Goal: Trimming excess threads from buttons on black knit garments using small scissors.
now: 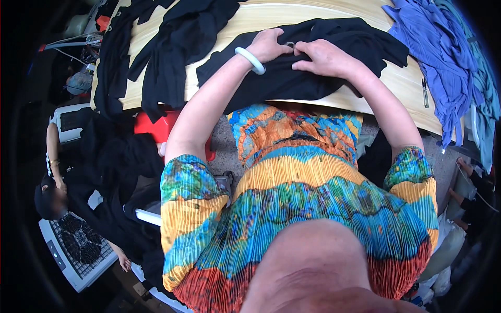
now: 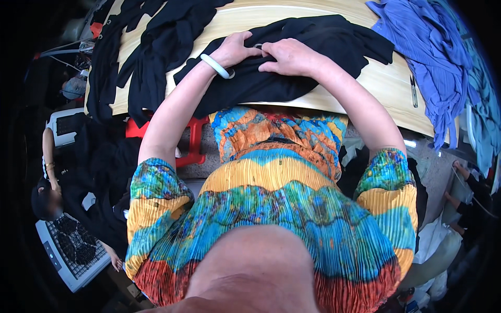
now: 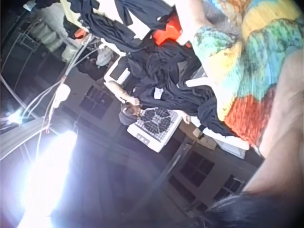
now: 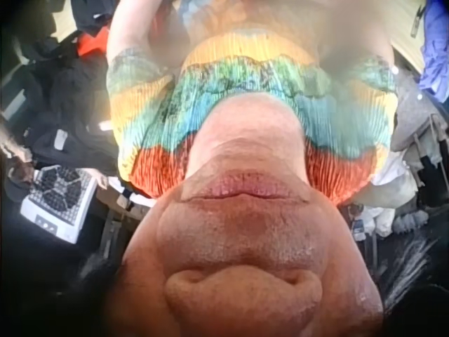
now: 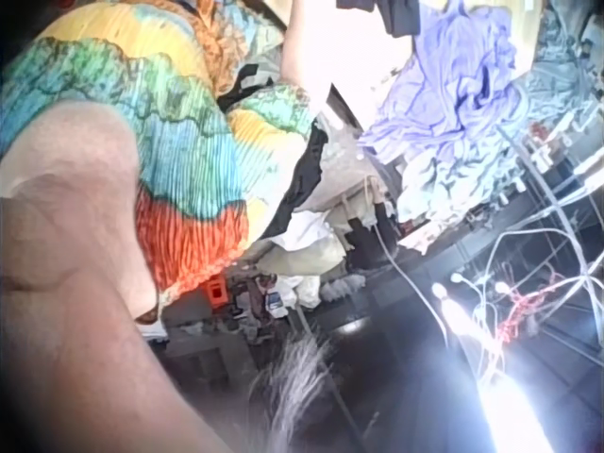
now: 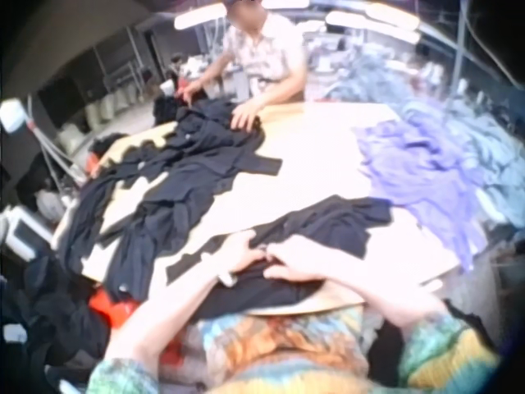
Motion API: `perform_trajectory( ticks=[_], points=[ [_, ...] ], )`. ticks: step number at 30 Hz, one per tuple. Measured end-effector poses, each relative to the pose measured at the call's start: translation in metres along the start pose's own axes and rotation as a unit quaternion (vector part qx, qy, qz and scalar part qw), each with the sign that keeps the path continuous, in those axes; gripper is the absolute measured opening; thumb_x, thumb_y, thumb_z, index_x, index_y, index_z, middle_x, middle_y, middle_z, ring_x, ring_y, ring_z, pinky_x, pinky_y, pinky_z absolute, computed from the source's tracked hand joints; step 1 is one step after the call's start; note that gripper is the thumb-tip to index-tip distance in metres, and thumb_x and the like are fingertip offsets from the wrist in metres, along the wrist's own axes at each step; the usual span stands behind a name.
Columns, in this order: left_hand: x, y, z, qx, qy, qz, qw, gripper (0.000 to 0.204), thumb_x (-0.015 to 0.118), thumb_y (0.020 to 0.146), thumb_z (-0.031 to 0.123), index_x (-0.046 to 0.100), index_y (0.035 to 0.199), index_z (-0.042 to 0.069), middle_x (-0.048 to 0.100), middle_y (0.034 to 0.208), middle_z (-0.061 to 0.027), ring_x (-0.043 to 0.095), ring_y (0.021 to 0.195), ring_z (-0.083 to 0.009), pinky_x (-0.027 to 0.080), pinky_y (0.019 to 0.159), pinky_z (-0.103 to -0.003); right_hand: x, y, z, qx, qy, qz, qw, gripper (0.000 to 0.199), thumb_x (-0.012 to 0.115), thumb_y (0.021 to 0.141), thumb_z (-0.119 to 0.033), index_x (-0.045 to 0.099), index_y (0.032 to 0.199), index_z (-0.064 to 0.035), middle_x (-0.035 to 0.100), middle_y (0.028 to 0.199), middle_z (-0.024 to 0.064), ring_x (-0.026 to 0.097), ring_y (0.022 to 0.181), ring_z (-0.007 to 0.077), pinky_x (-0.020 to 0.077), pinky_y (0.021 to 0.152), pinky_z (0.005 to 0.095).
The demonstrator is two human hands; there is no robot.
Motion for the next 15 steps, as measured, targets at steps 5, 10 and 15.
perform_trajectory(
  ticks=[5,10,15],
  points=[
    [0.0,0.003,-0.011,-0.006,-0.113,0.022,0.993,0.043,0.064,0.074,0.026,0.055,0.104,-0.004,0.059,0.095,-0.0172,0.055,0.089,-0.0238,0.043,0.081,-0.031,0.002,0.016,0.019,-0.013,0.075,-0.024,0.997,0.025,0.051,0.081,-0.025,0.057,0.085,-0.0014,0.057,0.072,0.0153,0.054,0.073,0.0277,0.0427,0.069,0.0347],
    [-0.003,0.004,-0.009,0.025,-0.119,0.057,0.991,0.027,0.061,0.078,0.018,0.057,0.096,-0.002,0.061,0.083,-0.0085,0.055,0.075,-0.012,0.044,0.071,-0.025,0.003,0.024,0.033,0.069,0.219,-0.084,0.97,0.023,0.05,0.083,-0.022,0.054,0.082,0.0003,0.048,0.064,0.0024,0.043,0.063,0.0099,0.0373,0.063,0.0241],
    [0.006,0.008,-0.026,-0.02,-0.289,0.02,0.957,0.036,0.064,0.074,0.02,0.057,0.102,-0.002,0.061,0.092,-0.0148,0.058,0.086,-0.0197,0.045,0.077,-0.029,-0.016,0.019,0.003,-0.046,0.09,0.073,0.992,0.013,0.053,0.071,-0.01,0.053,0.082,-0.0019,0.057,0.073,0.0143,0.056,0.074,0.0292,0.0436,0.068,0.035]
  ],
)
Point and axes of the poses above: each hand's wrist, its own y-axis towards the middle knuckle, its own x-axis out of the palm, z = x × y, the point moved 8 cm from there along y, towards the middle knuckle
